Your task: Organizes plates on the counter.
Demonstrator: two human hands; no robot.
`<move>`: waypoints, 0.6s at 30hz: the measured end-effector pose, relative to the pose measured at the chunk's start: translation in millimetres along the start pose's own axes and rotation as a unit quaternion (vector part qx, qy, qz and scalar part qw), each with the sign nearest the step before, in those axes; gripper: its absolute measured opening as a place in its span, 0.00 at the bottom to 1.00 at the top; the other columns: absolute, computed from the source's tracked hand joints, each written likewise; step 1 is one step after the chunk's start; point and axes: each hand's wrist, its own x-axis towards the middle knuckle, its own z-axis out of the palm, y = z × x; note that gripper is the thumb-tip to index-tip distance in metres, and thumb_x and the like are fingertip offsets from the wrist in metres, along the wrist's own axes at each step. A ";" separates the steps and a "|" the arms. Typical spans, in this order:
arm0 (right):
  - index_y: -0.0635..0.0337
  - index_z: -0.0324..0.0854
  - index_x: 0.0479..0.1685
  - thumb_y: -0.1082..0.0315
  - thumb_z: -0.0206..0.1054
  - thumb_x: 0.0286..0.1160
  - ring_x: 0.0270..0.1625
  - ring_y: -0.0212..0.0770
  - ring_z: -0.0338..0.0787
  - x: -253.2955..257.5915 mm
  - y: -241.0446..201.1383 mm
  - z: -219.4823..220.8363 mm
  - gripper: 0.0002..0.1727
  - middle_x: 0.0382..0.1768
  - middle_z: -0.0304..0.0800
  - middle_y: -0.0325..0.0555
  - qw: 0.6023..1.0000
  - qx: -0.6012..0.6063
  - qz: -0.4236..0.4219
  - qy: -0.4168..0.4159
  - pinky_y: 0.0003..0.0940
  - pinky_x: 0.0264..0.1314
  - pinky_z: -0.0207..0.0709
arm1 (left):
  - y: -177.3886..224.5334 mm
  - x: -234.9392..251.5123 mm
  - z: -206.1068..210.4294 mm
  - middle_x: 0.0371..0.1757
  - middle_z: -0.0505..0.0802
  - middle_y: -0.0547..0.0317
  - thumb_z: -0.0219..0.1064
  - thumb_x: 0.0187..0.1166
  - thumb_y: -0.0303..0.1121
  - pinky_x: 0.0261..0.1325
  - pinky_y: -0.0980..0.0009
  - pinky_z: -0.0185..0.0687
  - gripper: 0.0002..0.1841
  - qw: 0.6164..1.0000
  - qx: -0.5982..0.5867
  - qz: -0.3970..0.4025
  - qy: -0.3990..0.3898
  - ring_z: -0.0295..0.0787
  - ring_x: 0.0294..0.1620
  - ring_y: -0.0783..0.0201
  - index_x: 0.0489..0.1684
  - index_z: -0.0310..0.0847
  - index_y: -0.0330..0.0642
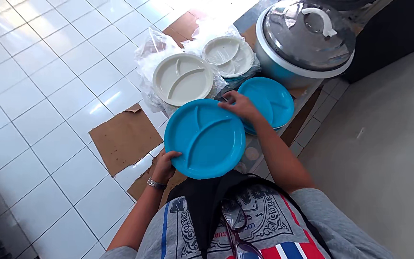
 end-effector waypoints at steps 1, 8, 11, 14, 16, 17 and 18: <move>0.63 0.77 0.73 0.41 0.70 0.77 0.54 0.63 0.91 -5.9 14.7 -15.1 0.37 0.52 0.91 0.65 0.997 0.021 0.026 0.064 0.67 0.60 0.81 | -0.5 0.2 -2.5 0.38 0.93 0.53 0.55 0.69 0.14 0.40 0.66 0.93 0.17 1.000 -0.010 0.001 0.011 0.94 0.36 0.64 0.55 0.72 0.35; 0.82 0.75 0.68 0.44 0.77 0.72 0.70 0.74 0.82 -44.8 161.5 -79.7 0.45 0.66 0.80 0.81 0.906 -0.079 0.365 0.199 0.69 0.73 0.71 | -0.5 -5.6 -19.0 0.38 0.92 0.54 0.48 0.79 0.19 0.41 0.68 0.92 0.12 0.993 -0.081 -0.012 0.085 0.94 0.38 0.66 0.55 0.71 0.38; 0.81 0.78 0.63 0.54 0.76 0.76 0.64 0.69 0.87 -43.2 159.2 -78.8 0.33 0.62 0.84 0.77 0.897 -0.084 0.387 0.197 0.65 0.70 0.75 | 4.8 -5.6 -15.5 0.37 0.93 0.55 0.48 0.85 0.23 0.41 0.68 0.92 0.09 0.991 -0.091 -0.006 0.097 0.94 0.37 0.66 0.52 0.73 0.39; 0.85 0.79 0.59 0.60 0.72 0.78 0.71 0.78 0.80 -49.0 137.7 -87.9 0.28 0.64 0.81 0.84 0.896 -0.103 0.362 0.237 0.74 0.70 0.71 | 8.8 -6.1 -11.0 0.39 0.94 0.55 0.44 0.91 0.30 0.44 0.67 0.92 0.13 0.992 -0.092 0.002 0.081 0.95 0.40 0.66 0.55 0.75 0.40; 0.85 0.75 0.65 0.62 0.65 0.83 0.73 0.80 0.78 -57.5 130.2 -98.2 0.28 0.66 0.78 0.86 0.902 -0.071 0.327 0.272 0.75 0.72 0.69 | 8.6 -6.4 -8.1 0.41 0.94 0.55 0.42 0.94 0.33 0.46 0.67 0.92 0.15 0.993 -0.094 0.005 0.070 0.95 0.42 0.66 0.58 0.75 0.40; 0.83 0.70 0.71 0.62 0.61 0.87 0.73 0.79 0.78 -63.7 125.1 -103.1 0.28 0.68 0.77 0.85 0.907 -0.045 0.302 0.291 0.74 0.72 0.68 | 8.4 -6.9 -6.5 0.41 0.94 0.55 0.41 0.95 0.34 0.47 0.68 0.92 0.16 0.993 -0.096 0.005 0.065 0.95 0.42 0.66 0.59 0.76 0.40; 0.80 0.66 0.75 0.61 0.58 0.89 0.72 0.78 0.78 -70.2 116.7 -107.8 0.28 0.68 0.76 0.84 0.909 -0.027 0.278 0.308 0.73 0.72 0.69 | 7.9 -7.2 -5.5 0.41 0.94 0.56 0.41 0.96 0.35 0.47 0.68 0.92 0.16 0.993 -0.098 0.004 0.062 0.95 0.42 0.66 0.59 0.76 0.40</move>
